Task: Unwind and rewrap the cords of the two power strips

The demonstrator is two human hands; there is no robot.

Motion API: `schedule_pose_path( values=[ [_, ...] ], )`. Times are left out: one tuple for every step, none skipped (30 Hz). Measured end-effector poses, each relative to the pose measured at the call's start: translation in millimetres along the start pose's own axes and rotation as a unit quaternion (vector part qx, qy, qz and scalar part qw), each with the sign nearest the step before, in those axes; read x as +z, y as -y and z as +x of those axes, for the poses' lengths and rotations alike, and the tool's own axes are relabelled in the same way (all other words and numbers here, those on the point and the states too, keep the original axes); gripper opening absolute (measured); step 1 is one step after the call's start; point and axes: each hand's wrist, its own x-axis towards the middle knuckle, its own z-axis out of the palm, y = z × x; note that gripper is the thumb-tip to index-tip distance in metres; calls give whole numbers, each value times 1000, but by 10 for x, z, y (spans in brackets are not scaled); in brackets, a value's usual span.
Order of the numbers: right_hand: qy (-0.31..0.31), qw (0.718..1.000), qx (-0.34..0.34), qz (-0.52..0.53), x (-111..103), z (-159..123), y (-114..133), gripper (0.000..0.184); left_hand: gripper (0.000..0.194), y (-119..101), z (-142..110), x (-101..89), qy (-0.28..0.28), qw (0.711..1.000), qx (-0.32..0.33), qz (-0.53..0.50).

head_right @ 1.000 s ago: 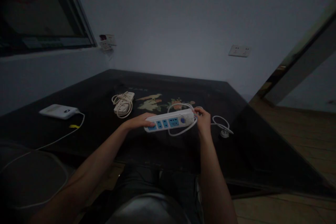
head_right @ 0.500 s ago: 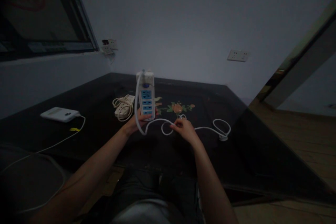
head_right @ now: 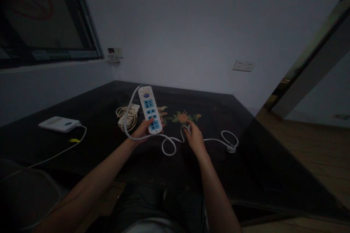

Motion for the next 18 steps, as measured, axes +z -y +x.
schedule_pose_path(
  values=[
    [-5,1000,-7,-3,4,0,0,43,62,17,5,8,-2,1000,-9,4],
    [-8,1000,-16,-3,7,-1,3,41,59,38,11,17,-4,1000,-19,10],
    [-9,1000,-26,-4,10,-3,9,39,58,63,17,27,-4,999,-31,15],
    [-8,999,-32,-5,11,-5,16,36,57,92,24,36,-3,999,-43,20],
    [-6,999,-35,-7,11,-7,23,34,57,126,29,45,-2,998,-55,22],
    [-3,999,-34,-7,11,-9,30,32,57,163,34,53,1,997,-69,23],
    [2,999,-34,-7,11,-12,36,31,56,205,37,61,4,996,-83,23],
    [8,999,-36,-6,12,-14,43,29,56,248,39,69,4,995,-97,23],
    [16,999,-39,-3,15,-17,50,28,55,292,41,75,2,994,-110,24],
    [25,999,-43,2,20,-20,60,27,54,335,43,81,-1,993,-119,26],
    [37,998,-47,9,27,-25,71,26,53,372,45,85,-6,992,-123,29],
    [52,997,-47,20,36,-30,86,26,52,402,49,90,-12,992,-122,32],
    [69,996,-42,34,46,-37,104,27,50,423,53,93,-20,992,-118,33],
    [90,994,-34,52,56,-46,123,28,48,434,59,97,-31,992,-115,30],
    [115,990,-23,73,67,-56,143,29,45,435,66,101,-44,992,-112,25],
    [142,985,-10,94,76,-67,163,30,42,428,73,103,-54,992,-110,17],
    [170,979,3,113,85,-78,181,31,38,415,81,104,-64,992,-109,9],
    [197,972,13,130,92,-90,195,33,36,400,88,103,-72,991,-111,0]
  ],
)
